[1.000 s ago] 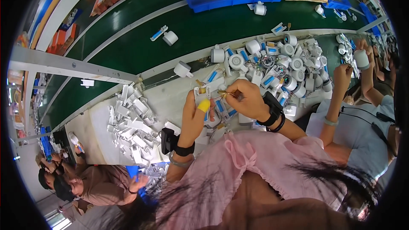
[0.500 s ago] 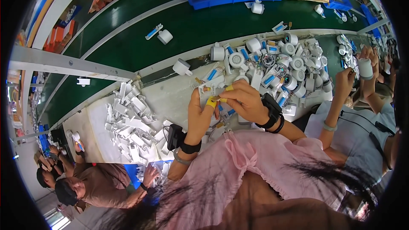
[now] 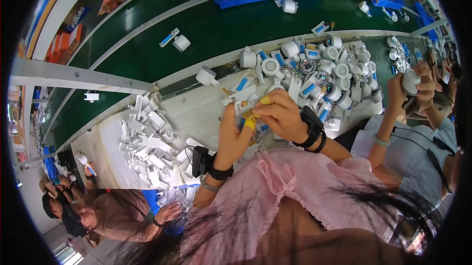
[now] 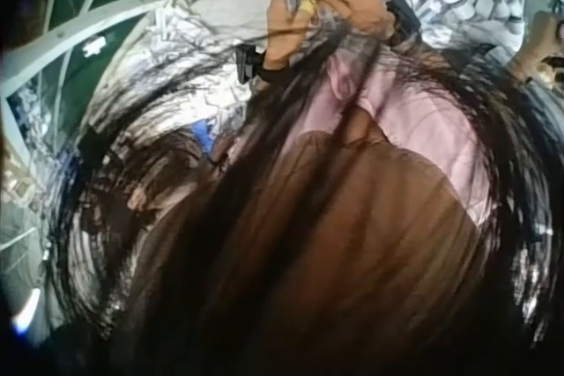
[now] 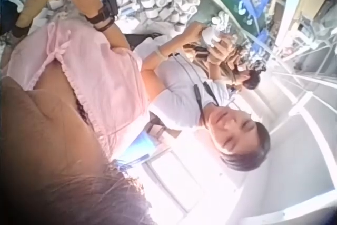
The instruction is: Assembling and inspecting small white plastic electronic housings on an assembly line.
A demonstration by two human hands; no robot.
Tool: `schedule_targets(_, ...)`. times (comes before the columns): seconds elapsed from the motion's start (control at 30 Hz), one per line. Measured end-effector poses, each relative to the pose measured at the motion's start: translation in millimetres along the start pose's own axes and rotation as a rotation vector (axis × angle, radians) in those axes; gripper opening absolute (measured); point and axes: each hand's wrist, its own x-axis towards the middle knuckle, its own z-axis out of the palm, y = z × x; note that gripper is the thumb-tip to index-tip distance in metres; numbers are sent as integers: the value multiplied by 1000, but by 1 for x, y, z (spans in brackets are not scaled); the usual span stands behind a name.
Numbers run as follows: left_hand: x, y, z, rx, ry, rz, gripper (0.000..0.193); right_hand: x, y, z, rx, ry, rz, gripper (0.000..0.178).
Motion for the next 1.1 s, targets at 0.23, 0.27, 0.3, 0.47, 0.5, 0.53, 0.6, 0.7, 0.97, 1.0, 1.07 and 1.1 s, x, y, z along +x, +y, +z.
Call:
schedule_targets(0.23, -3, -2, 2, 103, -14, 62, 40, 0, 1, -3, -7, -4, -23, 29)
schedule_targets(0.27, -4, -2, 1, 104, -1, 21, 50, -1, 1, -3, -2, -12, -32, 29)
schedule_targets(0.3, -3, -3, 1, 102, -9, 24, 50, -3, 3, -3, -4, -21, -34, 30)
schedule_targets(0.47, -1, -2, 2, 137, -42, 37, 48, -6, 6, -2, -8, -1, -30, 30)
schedule_targets(0.5, -1, -2, 3, 137, -42, 35, 48, -7, 6, -1, -5, 1, -27, 30)
schedule_targets(0.53, -2, -1, 4, 136, -21, 49, 48, -7, 5, 0, -4, 0, -24, 30)
schedule_targets(0.6, -2, 0, 5, 133, 0, 60, 48, -6, 6, 0, -16, 2, -32, 29)
schedule_targets(0.7, 0, 0, 3, 113, -33, 35, 51, -3, 9, -1, -1, -18, -33, 27)
schedule_targets(0.97, -3, -2, -4, 8, -57, 98, 47, -2, 2, 6, 5, 20, 12, 26)
schedule_targets(1.0, -3, -1, -3, 6, -60, 97, 47, -3, 3, 6, 2, 6, 13, 27)
schedule_targets(1.07, -3, 1, 0, -48, -55, 32, 41, -4, 3, 5, -1, -2, 21, 27)
schedule_targets(1.1, -4, 0, 2, -47, -54, 31, 41, -5, 1, 4, 2, -11, 26, 27)
